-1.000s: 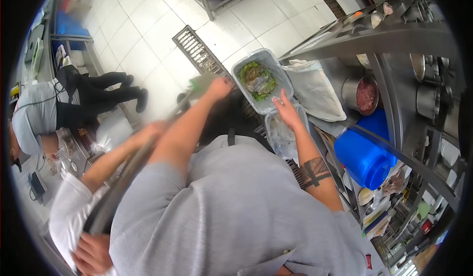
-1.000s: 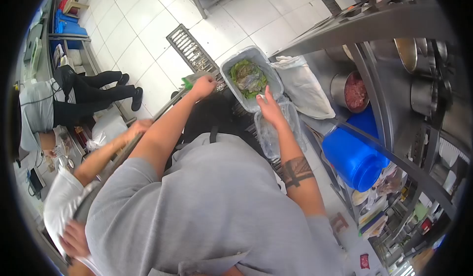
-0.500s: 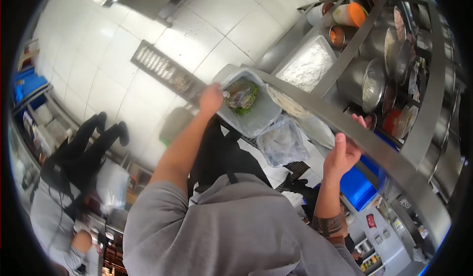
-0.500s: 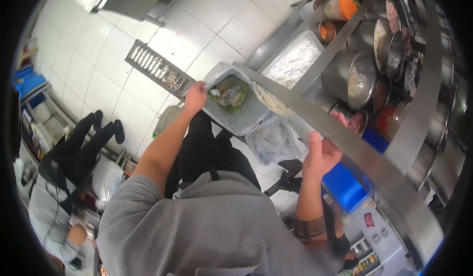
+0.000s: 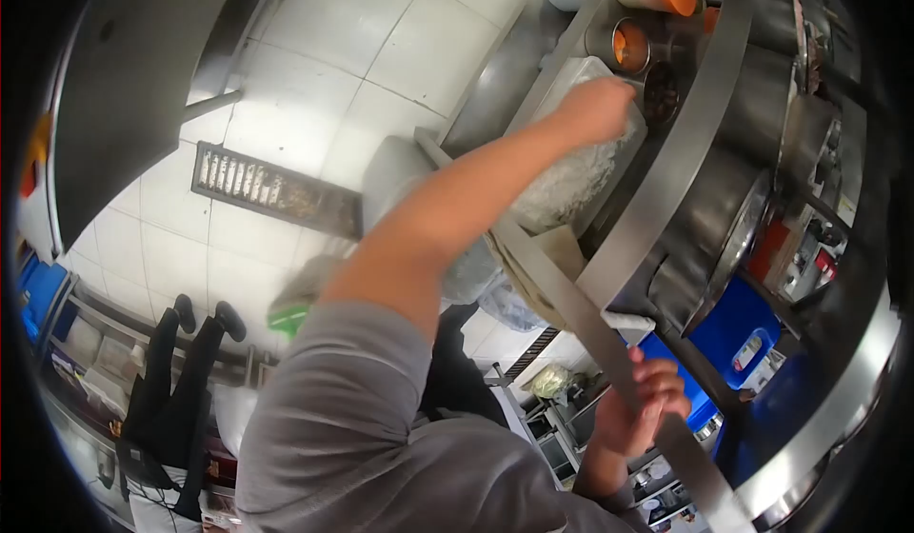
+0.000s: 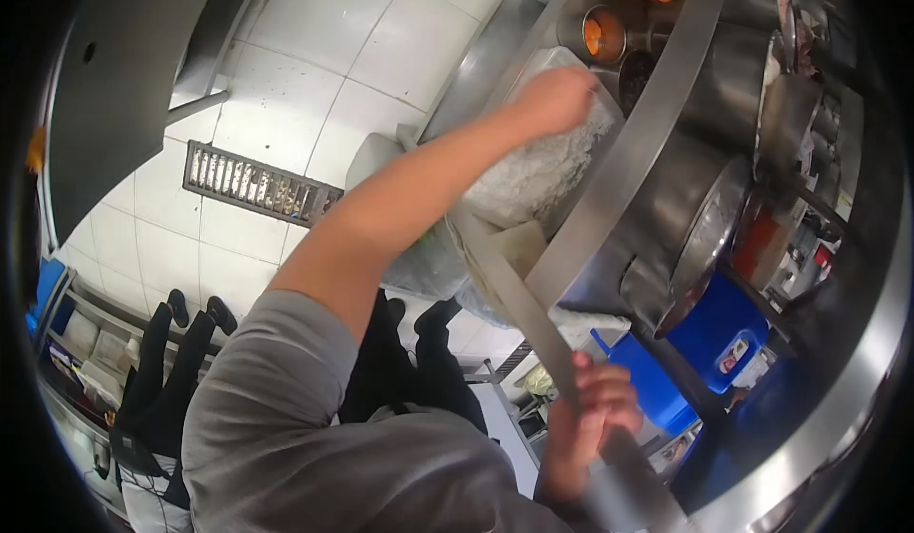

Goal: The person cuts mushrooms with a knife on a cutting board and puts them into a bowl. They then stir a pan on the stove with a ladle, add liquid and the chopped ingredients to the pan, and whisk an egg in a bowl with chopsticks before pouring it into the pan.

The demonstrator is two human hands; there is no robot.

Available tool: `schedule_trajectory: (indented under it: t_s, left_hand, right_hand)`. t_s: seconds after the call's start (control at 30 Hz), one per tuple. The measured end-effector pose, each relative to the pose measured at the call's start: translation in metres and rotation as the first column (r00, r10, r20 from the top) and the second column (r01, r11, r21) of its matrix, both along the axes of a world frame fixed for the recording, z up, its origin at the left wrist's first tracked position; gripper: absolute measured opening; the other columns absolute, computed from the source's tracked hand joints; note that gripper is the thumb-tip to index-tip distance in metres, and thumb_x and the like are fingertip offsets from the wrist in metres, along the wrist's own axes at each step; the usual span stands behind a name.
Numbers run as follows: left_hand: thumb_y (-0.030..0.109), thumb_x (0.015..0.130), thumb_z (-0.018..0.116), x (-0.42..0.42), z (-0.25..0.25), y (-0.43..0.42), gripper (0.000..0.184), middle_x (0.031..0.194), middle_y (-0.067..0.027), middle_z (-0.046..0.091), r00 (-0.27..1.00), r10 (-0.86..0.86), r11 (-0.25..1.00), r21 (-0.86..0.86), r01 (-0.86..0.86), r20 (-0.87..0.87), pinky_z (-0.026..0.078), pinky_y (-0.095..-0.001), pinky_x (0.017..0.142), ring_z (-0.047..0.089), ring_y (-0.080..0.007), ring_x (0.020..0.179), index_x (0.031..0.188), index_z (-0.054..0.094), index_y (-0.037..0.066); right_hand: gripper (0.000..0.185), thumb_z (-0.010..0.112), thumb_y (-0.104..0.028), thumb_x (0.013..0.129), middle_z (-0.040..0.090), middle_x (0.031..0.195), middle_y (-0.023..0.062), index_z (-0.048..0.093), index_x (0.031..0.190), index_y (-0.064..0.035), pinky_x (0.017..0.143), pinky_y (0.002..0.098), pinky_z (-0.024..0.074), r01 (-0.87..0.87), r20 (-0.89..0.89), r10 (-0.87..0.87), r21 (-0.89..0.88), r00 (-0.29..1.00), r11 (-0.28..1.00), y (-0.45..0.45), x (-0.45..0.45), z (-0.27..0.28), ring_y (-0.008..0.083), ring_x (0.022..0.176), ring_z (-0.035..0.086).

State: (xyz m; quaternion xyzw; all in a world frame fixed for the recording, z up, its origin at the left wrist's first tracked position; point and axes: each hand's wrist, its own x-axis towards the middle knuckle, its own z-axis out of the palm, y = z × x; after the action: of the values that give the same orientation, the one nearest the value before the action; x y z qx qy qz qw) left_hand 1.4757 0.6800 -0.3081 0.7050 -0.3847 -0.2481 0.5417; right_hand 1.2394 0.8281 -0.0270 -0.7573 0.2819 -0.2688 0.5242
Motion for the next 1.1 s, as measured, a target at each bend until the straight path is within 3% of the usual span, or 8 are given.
schedule_trajectory:
  t_s: [0.23, 0.3, 0.33, 0.37, 0.43, 0.63, 0.93, 1.1]
  left_hand:
    - [0.014, 0.094, 0.057, -0.027, -0.020, -0.144, 0.029, 0.119, -0.0119, 0.070, 0.964, -0.229, 0.973, 0.053, 0.224, 0.134, 0.056, -0.0457, 0.094, 0.067, -0.0331, 0.113, 0.119, 0.072, 0.009]
    - [0.021, 0.095, 0.056, -0.026, -0.038, -0.182, 0.032, 0.121, -0.0118, 0.070, 0.837, -0.224, 0.974, 0.128, 0.185, 0.498, 0.052, -0.0449, 0.101, 0.065, -0.0332, 0.116, 0.120, 0.072, 0.010]
    - [0.024, 0.095, 0.056, -0.034, -0.051, -0.202, 0.032, 0.121, -0.0114, 0.070, 0.989, -0.089, 0.995, -0.043, 0.094, 0.117, 0.049, -0.0439, 0.104, 0.064, -0.0334, 0.117, 0.120, 0.072, 0.011]
    - [0.026, 0.095, 0.056, -0.042, -0.067, -0.220, 0.033, 0.122, -0.0110, 0.070, 0.952, 0.002, 0.986, -0.156, -0.052, -0.305, 0.047, -0.0429, 0.106, 0.063, -0.0336, 0.118, 0.120, 0.073, 0.012]
    - [0.032, 0.100, 0.054, -0.057, -0.115, -0.267, 0.035, 0.118, -0.0224, 0.069, 0.955, -0.120, 0.992, -0.006, 0.127, 0.272, 0.049, -0.0420, 0.104, 0.062, -0.0394, 0.120, 0.119, 0.069, 0.007]
    - [0.027, 0.092, 0.061, -0.072, -0.122, -0.274, 0.030, 0.120, -0.0190, 0.072, 0.770, -0.241, 0.970, 0.130, 0.204, 0.590, 0.050, -0.0415, 0.089, 0.070, -0.0304, 0.106, 0.111, 0.074, 0.009]
    - [0.023, 0.090, 0.061, -0.043, -0.118, -0.279, 0.027, 0.111, -0.0129, 0.076, 0.930, -0.332, 0.940, 0.132, 0.313, 0.157, 0.049, -0.0397, 0.093, 0.071, -0.0294, 0.103, 0.110, 0.075, 0.010]
    - [0.024, 0.088, 0.062, -0.035, -0.105, -0.233, 0.026, 0.105, -0.0147, 0.077, 0.642, -0.363, 0.924, 0.170, 0.344, 0.676, 0.056, -0.0431, 0.091, 0.073, -0.0330, 0.101, 0.100, 0.078, 0.008]
  right_hand:
    - [0.025, 0.067, -0.029, 0.099, 0.047, 0.090, 0.0024, 0.046, 0.094, -0.0156, 0.091, 0.0529, 0.0555, 0.141, -0.130, -0.147, -0.051, 0.981, 0.989, 0.010, 0.001, 0.004, 0.0217, 0.091, 0.053]
    - [0.031, 0.073, -0.030, 0.096, 0.049, 0.086, 0.0034, 0.045, 0.093, -0.0156, 0.085, 0.0508, 0.0586, 0.155, -0.111, -0.162, -0.074, 0.981, 0.985, 0.008, 0.001, 0.002, 0.0208, 0.085, 0.055]
    - [0.032, 0.074, -0.029, 0.095, 0.049, 0.085, 0.0037, 0.045, 0.093, -0.0153, 0.083, 0.0506, 0.0601, 0.129, -0.145, -0.140, -0.082, 0.979, 0.988, 0.005, 0.003, 0.006, 0.0210, 0.083, 0.055]
    - [0.033, 0.075, -0.029, 0.094, 0.049, 0.083, 0.0039, 0.046, 0.093, -0.0151, 0.080, 0.0505, 0.0616, 0.102, -0.180, -0.116, -0.085, 0.977, 0.991, 0.002, 0.006, 0.008, 0.0212, 0.081, 0.056]
    - [0.021, 0.078, -0.006, 0.090, 0.064, 0.088, 0.0132, 0.059, 0.099, -0.0034, 0.093, 0.0600, 0.0610, 0.030, -0.070, -0.026, 0.065, 0.997, 0.997, -0.012, 0.007, 0.012, 0.0311, 0.086, 0.070]
    - [0.022, 0.073, -0.014, 0.094, 0.061, 0.090, 0.0171, 0.055, 0.099, -0.0009, 0.085, 0.0598, 0.0604, -0.039, 0.036, 0.039, 0.002, 0.999, 0.999, -0.017, 0.015, 0.009, 0.0361, 0.084, 0.066]
    - [0.023, 0.073, -0.010, 0.094, 0.061, 0.088, 0.0178, 0.054, 0.104, -0.0010, 0.089, 0.0629, 0.0581, -0.093, -0.008, 0.093, 0.013, 0.996, 0.996, -0.018, 0.015, 0.013, 0.0354, 0.084, 0.066]
    - [0.023, 0.075, -0.007, 0.092, 0.064, 0.090, 0.0177, 0.056, 0.104, -0.0008, 0.091, 0.0629, 0.0589, -0.137, -0.019, 0.138, 0.015, 0.990, 0.990, -0.023, 0.008, 0.010, 0.0351, 0.087, 0.069]
